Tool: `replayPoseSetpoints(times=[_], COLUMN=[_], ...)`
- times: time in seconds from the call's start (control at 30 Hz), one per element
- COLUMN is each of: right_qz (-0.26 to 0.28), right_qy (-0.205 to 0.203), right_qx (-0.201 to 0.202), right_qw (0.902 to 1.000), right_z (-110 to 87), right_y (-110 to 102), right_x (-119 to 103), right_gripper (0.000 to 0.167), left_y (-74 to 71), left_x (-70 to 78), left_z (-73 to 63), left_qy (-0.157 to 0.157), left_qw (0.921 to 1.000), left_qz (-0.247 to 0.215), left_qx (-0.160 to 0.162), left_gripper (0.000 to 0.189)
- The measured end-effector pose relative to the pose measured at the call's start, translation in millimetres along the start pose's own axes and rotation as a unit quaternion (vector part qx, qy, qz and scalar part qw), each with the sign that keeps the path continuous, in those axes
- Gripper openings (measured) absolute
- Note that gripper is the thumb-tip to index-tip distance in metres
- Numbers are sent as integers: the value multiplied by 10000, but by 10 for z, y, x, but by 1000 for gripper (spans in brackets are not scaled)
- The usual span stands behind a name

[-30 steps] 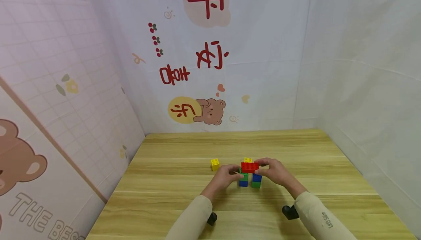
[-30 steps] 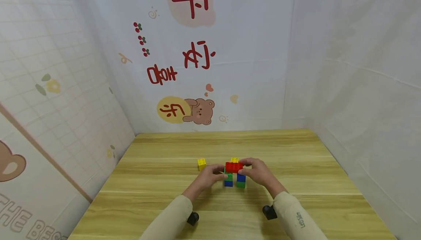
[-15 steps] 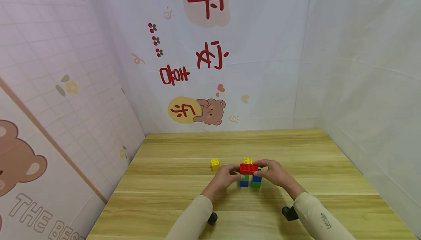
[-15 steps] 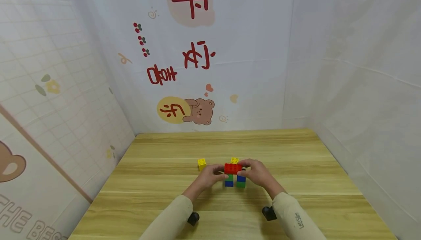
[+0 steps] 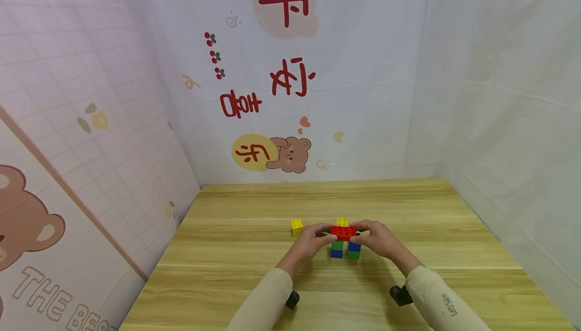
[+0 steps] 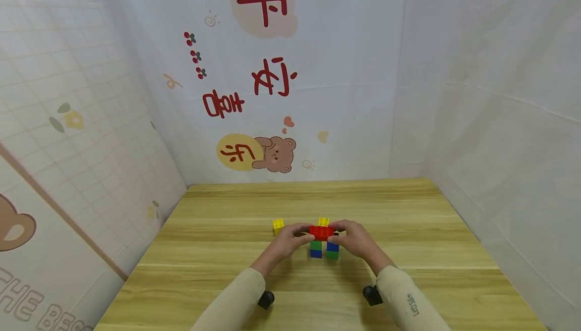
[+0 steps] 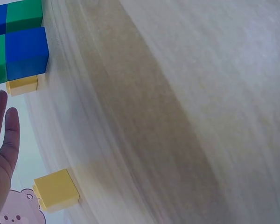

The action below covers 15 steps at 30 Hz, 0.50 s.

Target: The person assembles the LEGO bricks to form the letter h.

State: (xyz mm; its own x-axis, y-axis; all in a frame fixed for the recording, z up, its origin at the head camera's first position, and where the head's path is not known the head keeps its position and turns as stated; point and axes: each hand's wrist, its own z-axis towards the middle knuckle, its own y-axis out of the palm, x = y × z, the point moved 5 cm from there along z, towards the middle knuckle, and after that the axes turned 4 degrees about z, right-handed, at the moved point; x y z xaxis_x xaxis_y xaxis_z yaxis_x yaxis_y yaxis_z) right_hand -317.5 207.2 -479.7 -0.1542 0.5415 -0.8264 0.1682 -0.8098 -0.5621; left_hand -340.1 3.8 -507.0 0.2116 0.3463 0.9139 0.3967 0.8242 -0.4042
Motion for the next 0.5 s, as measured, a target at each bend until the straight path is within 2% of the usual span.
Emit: replayPoseSetpoints(times=[0.2, 0.3, 0.5], right_qz=[-46, -46, -76], right_qy=[-65, -58, -124], right_qx=[67, 163, 235], right_qw=[9999, 9998, 9996], right_z=[-15, -16, -21], right_y=[-32, -32, 24], right_x=[12, 42, 106], right_gripper=[40, 40, 40], left_y=[17, 24, 33], left_x=[44, 52, 8], left_z=[13, 3, -51], left_qy=[116, 144, -49], left_qw=[9993, 9992, 9990], left_qz=[361, 384, 440], left_qx=[-7, 3, 83], left_gripper=[31, 31, 37])
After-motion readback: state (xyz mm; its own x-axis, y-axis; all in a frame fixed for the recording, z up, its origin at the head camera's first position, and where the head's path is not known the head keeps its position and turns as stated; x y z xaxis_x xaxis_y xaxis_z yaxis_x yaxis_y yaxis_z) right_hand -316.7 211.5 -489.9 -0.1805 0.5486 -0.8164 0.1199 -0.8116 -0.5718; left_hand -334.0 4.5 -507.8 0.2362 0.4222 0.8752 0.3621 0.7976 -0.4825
